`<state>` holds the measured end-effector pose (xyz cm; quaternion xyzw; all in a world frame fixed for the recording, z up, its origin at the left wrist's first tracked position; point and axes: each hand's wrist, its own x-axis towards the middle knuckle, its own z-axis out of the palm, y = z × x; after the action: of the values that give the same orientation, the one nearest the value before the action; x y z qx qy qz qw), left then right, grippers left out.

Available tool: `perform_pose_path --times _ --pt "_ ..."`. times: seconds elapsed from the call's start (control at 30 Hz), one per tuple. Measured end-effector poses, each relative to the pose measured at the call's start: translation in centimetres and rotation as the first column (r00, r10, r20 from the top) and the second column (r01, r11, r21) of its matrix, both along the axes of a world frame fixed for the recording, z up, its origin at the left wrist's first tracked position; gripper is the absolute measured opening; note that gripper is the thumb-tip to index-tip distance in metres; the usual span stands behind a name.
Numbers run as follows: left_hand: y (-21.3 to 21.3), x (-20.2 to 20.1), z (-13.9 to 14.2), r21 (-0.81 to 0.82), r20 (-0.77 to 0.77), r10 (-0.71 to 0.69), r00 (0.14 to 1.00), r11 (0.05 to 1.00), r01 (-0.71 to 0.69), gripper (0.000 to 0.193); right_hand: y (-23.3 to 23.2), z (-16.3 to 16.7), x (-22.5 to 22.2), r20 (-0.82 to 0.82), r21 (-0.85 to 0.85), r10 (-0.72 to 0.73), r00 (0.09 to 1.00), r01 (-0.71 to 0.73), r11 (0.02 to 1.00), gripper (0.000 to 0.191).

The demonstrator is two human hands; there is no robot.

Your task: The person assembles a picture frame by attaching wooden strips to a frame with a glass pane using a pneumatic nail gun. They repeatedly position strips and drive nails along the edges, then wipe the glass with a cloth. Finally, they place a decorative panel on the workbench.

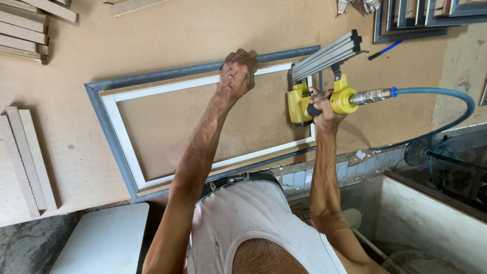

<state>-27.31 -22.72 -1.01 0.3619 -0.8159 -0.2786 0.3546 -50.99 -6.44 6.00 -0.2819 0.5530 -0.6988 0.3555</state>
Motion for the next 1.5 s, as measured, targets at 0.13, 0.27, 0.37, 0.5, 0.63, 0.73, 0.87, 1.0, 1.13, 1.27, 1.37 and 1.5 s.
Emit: perform_pose_path --times 0.13,0.27,0.37,0.5,0.63,0.73,0.87,1.0,1.13,1.27,1.37,1.5 --pt "0.1 -0.3 0.0 0.02 0.026 -0.013 1.0 1.0 0.012 0.016 0.2 0.2 0.0 0.006 -0.002 -0.066 0.998 0.066 0.998 0.012" --pt "0.0 -0.5 -0.1 0.075 0.096 -0.037 0.995 0.997 0.03 0.015 0.3 0.1 0.1 0.028 -0.003 -0.07 0.997 0.07 0.998 0.012" --pt "0.0 -0.5 -0.6 -0.026 0.026 0.013 1.0 1.0 -0.012 0.016 0.7 -0.1 -0.1 0.026 0.007 -0.092 0.995 0.092 0.996 0.014" --pt "0.1 -0.7 -1.1 -0.019 0.075 0.015 0.997 1.0 -0.014 0.02 1.2 -0.3 -0.4 0.026 -0.024 -0.008 1.0 0.009 1.0 0.015" --pt "0.1 -0.5 -1.0 0.011 0.081 -0.037 0.996 0.999 0.037 0.018 1.3 -0.7 1.6 0.071 0.006 0.102 0.992 -0.103 0.995 0.021" --pt "-0.1 1.6 -0.6 -0.151 0.106 -0.015 0.994 0.988 0.031 0.023 0.9 -0.9 5.1 0.091 -0.013 0.159 0.983 -0.159 0.987 0.024" --pt "-0.1 7.3 -0.6 -0.158 0.085 0.01 0.996 0.987 0.003 0.014 0.2 -0.6 9.9 0.07 0.024 0.2 0.977 -0.202 0.979 0.025" --pt "0.1 10.8 -0.8 -0.178 0.108 0.066 0.992 0.983 -0.046 0.011 -0.9 0.0 12.7 0.049 0.026 0.162 0.986 -0.163 0.986 0.026" --pt "-0.1 10.4 -0.7 -0.131 0.173 0.082 0.982 0.99 -0.059 0.013 -1.3 -0.1 13.4 0.008 -0.023 0.157 0.988 -0.157 0.987 0.027" --pt "-0.3 9.9 -0.6 -0.132 0.168 0.07 0.983 0.99 -0.048 0.014 -0.9 -0.6 13.1 0.047 -0.045 0.163 0.986 -0.161 0.986 0.026" --pt "-0.3 10.2 -0.7 -0.15 0.092 0.087 0.992 0.986 -0.072 0.012 -0.5 -1.1 12.6 0.015 -0.029 0.145 0.989 -0.145 0.989 0.028" --pt "-0.4 10.0 -0.4 -0.063 0.145 0.052 0.988 0.997 -0.044 0.013 -0.7 -1.3 13.1 0.039 -0.031 0.192 0.981 -0.19 0.981 0.026"
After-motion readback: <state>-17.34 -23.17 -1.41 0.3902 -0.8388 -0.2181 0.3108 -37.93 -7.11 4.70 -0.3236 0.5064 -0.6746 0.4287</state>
